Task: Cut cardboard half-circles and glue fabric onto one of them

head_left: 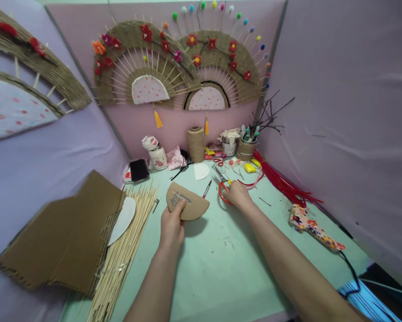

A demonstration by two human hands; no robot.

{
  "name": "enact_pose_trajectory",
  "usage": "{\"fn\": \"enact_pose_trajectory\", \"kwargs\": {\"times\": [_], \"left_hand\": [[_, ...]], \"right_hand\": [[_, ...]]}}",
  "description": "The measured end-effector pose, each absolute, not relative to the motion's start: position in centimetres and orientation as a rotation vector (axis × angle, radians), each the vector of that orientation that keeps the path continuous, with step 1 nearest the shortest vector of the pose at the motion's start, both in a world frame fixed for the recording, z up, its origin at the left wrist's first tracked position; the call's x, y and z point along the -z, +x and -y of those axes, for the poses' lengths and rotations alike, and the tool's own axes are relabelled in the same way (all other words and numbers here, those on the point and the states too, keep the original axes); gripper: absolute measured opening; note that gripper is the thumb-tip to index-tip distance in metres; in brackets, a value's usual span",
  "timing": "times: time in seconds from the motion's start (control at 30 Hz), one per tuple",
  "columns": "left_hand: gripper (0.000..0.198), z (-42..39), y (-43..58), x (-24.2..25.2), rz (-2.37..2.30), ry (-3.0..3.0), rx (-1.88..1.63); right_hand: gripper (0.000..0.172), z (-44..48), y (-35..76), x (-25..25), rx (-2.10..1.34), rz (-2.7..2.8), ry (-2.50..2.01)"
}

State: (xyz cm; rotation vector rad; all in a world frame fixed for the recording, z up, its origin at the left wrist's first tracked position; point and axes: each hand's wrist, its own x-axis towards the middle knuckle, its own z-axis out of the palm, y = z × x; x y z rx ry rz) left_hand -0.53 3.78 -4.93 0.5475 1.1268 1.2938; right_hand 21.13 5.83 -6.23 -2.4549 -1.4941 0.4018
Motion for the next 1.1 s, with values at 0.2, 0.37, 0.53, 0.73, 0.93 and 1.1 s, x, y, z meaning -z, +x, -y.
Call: {"fn": "enact_pose_trajectory", "kwargs": {"times": [0.2,0.37,0.53,0.73,0.93,1.1], "left_hand": [[0.026,-3.6,-0.2,5.3,-1.121,0.552,-1.272],[0.028,-3.3,0.1,5.4,-1.131,0.576,-1.187],[0.032,-3.0,0.3,5.2,-1.121,0.605,-1.136],[0.03,-2.5,0.4,5.2,-1.105,0.766,-0.986],[0.022,-1.5,0.4,5.4,-1.071,1.207,-0.709],[0.035,-2.1,0.2,5.3,-1.027,1.147,-0.866]], "right_hand": [[0.032,-10.3,22.6,6.8,-0.381,1.443,-2.499],[0.033,-12.5,21.9,7.4,-0.306,1.425,-2.445],[0.036,-12.2,21.2,7.7,-0.235,1.383,-2.31],[0.043,-9.8,19.8,5.2,-0.382,1.454,-1.992],[0.029,-4.1,18.3,3.8,-1.108,1.595,-1.412],[0.044,-2.8,18.6,5.8,-1.094,1.24,-1.269]]}}
